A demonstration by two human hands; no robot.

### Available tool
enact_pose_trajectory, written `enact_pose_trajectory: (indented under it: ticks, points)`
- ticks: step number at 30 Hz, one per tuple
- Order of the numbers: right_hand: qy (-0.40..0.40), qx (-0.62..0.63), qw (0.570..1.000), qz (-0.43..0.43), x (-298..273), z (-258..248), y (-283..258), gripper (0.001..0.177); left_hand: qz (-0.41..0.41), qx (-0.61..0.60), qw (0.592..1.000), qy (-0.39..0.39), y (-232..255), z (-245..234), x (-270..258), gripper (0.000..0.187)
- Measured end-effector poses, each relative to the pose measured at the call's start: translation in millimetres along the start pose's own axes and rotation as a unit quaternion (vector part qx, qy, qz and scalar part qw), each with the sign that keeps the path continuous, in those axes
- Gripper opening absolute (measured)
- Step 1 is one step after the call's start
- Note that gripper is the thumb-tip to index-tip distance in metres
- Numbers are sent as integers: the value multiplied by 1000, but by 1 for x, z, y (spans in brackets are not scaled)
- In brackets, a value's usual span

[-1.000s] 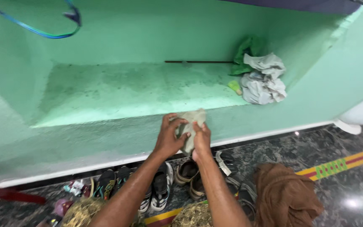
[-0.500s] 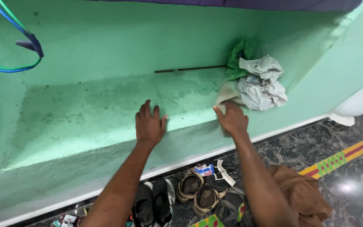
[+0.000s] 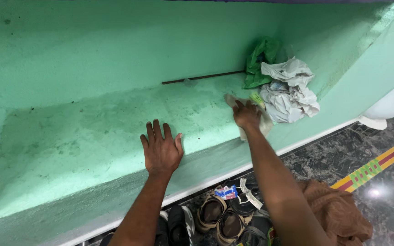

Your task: The person sits on the floor and organizes a collection of shoes and sandals from a built-in wall shelf. They pick up each pair individually, inspect them, and place them on the floor in a row. After removing all footwear, the person uses a cloth to wipe the shelf surface clean.

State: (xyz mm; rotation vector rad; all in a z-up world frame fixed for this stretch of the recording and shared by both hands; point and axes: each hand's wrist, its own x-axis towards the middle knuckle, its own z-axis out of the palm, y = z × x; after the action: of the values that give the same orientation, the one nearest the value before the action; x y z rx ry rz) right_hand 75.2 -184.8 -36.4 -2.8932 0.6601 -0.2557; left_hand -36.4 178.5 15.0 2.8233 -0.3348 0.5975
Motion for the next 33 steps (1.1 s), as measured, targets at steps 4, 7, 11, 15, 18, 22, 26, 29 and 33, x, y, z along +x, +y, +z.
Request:
enact_pose_trajectory:
  ticks: [4, 7, 11, 15, 18, 22, 26, 29, 33]
  points:
    - [90, 47, 986, -134, -25, 25, -43, 48, 1, -6, 1000, -9, 0, 3, 0, 59]
    - [38, 294, 936, -192, -60, 62, -114, 47, 2, -20, 1000, 8, 1, 7, 1, 59]
    - [-43, 643, 750, -151, -67, 79, -182, 42, 24, -9, 997, 78, -4, 16, -8, 60]
    - [118, 666, 724, -138, -65, 4, -177, 38, 20, -13, 995, 101, -1, 15, -6, 61]
    - [319, 469, 800, -195, -92, -69, -140, 37, 8, 2, 998, 61, -2, 9, -5, 60]
    - [210, 163, 900, -346, -127, -99, -120, 50, -6, 10, 1000, 15, 2, 3, -3, 62]
    - [60, 21, 951, -301, -141, -67, -88, 48, -16, 5, 1000, 6, 1, 1, 0, 63]
    - [78, 172, 949, -253, -116, -34, -54, 39, -15, 13, 1000, 4, 1, 2, -1, 63]
    - [168, 80, 969, -163, -90, -16, -3, 37, -12, 8, 1000, 24, 2, -2, -2, 61]
